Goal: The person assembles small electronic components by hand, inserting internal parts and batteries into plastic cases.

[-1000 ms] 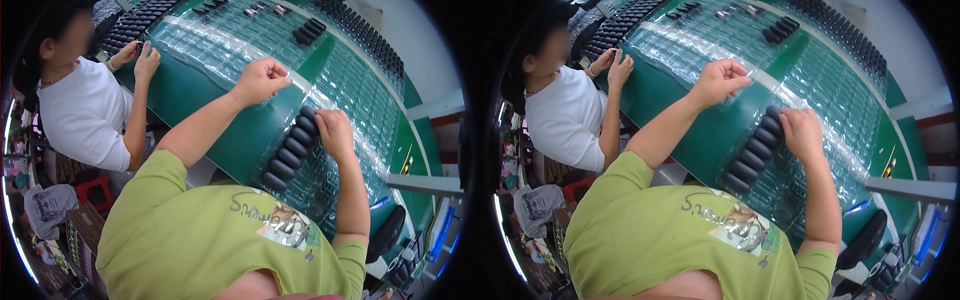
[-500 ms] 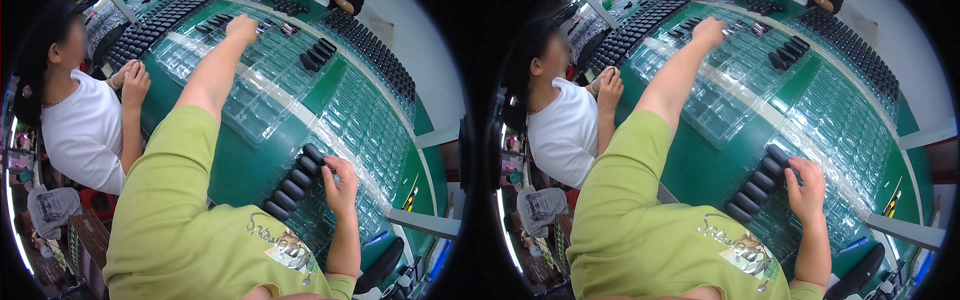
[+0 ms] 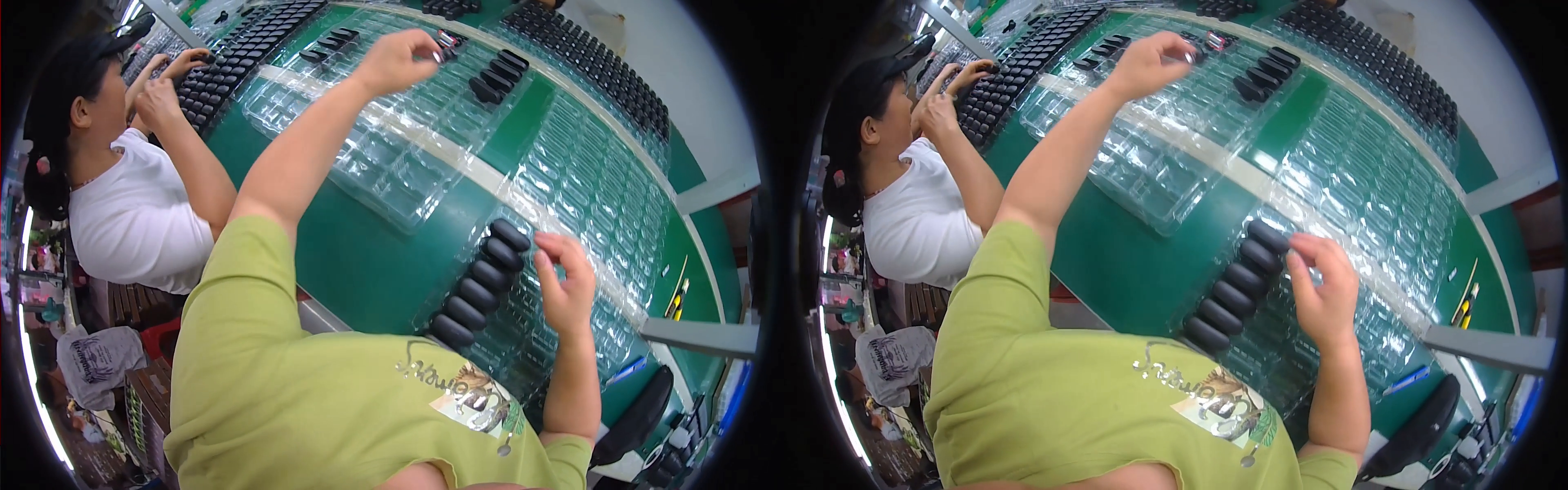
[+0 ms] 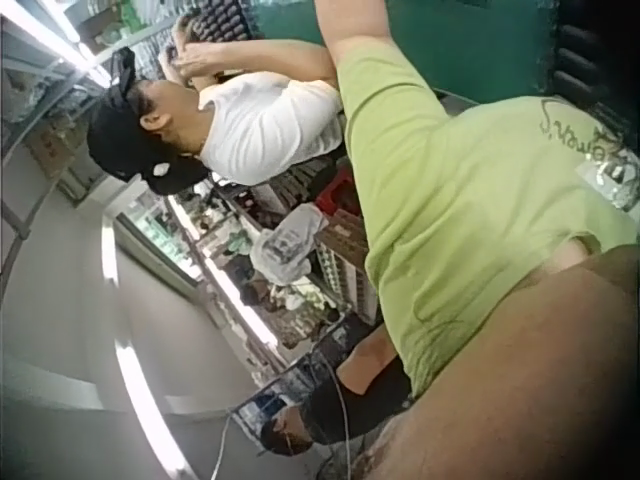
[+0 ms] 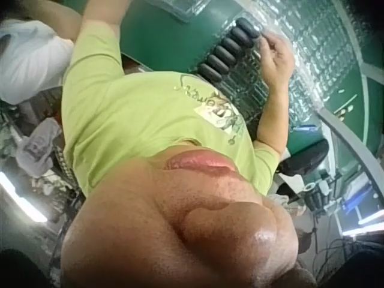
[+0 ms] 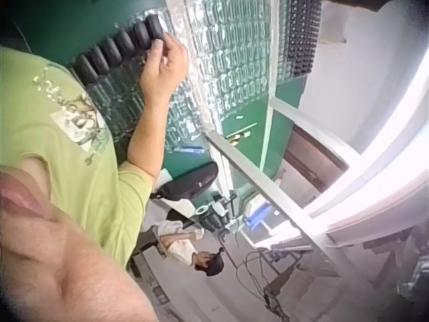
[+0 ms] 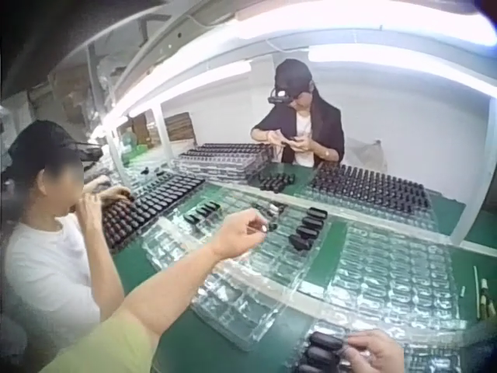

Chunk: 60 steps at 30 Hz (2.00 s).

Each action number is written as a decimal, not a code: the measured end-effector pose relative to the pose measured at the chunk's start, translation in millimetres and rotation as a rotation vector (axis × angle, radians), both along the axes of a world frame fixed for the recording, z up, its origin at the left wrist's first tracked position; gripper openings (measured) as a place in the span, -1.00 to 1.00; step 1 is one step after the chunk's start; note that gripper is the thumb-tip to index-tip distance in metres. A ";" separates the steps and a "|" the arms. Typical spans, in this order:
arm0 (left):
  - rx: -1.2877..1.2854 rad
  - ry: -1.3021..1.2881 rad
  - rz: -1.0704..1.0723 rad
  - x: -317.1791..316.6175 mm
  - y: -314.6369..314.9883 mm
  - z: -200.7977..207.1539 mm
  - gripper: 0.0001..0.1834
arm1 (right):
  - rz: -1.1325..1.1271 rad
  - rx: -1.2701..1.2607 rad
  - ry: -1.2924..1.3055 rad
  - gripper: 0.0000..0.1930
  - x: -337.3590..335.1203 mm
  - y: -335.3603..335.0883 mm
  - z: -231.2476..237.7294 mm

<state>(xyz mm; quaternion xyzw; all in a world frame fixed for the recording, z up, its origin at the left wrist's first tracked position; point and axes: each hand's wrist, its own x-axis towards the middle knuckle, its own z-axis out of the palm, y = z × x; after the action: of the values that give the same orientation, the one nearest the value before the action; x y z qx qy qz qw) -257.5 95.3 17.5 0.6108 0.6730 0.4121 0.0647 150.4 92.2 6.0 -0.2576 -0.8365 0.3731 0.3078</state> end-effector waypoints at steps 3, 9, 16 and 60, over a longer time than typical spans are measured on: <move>0.171 0.016 -0.356 97.5 -47.1 12.8 -0.72 | -0.004 -0.476 0.083 -0.77 7.2 -5.9 3.4; 0.364 0.114 -0.566 203.3 -103.4 -2.5 -0.72 | 0.246 -0.793 0.380 -0.38 7.3 -28.3 11.9; 0.143 -0.702 -0.386 238.1 -121.9 -18.3 -0.56 | 0.144 -0.219 0.287 -0.30 22.4 -44.1 4.6; -0.474 -0.988 -0.501 239.6 -79.7 -22.9 -0.81 | 0.282 -1.053 0.770 -0.21 34.7 -20.7 -27.5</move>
<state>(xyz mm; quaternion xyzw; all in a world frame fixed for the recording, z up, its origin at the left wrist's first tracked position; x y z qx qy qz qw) -17.9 15.6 -5.4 0.4561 0.4724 0.4580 0.5992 185.2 71.5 -21.5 -0.1098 -0.3987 0.8337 0.3661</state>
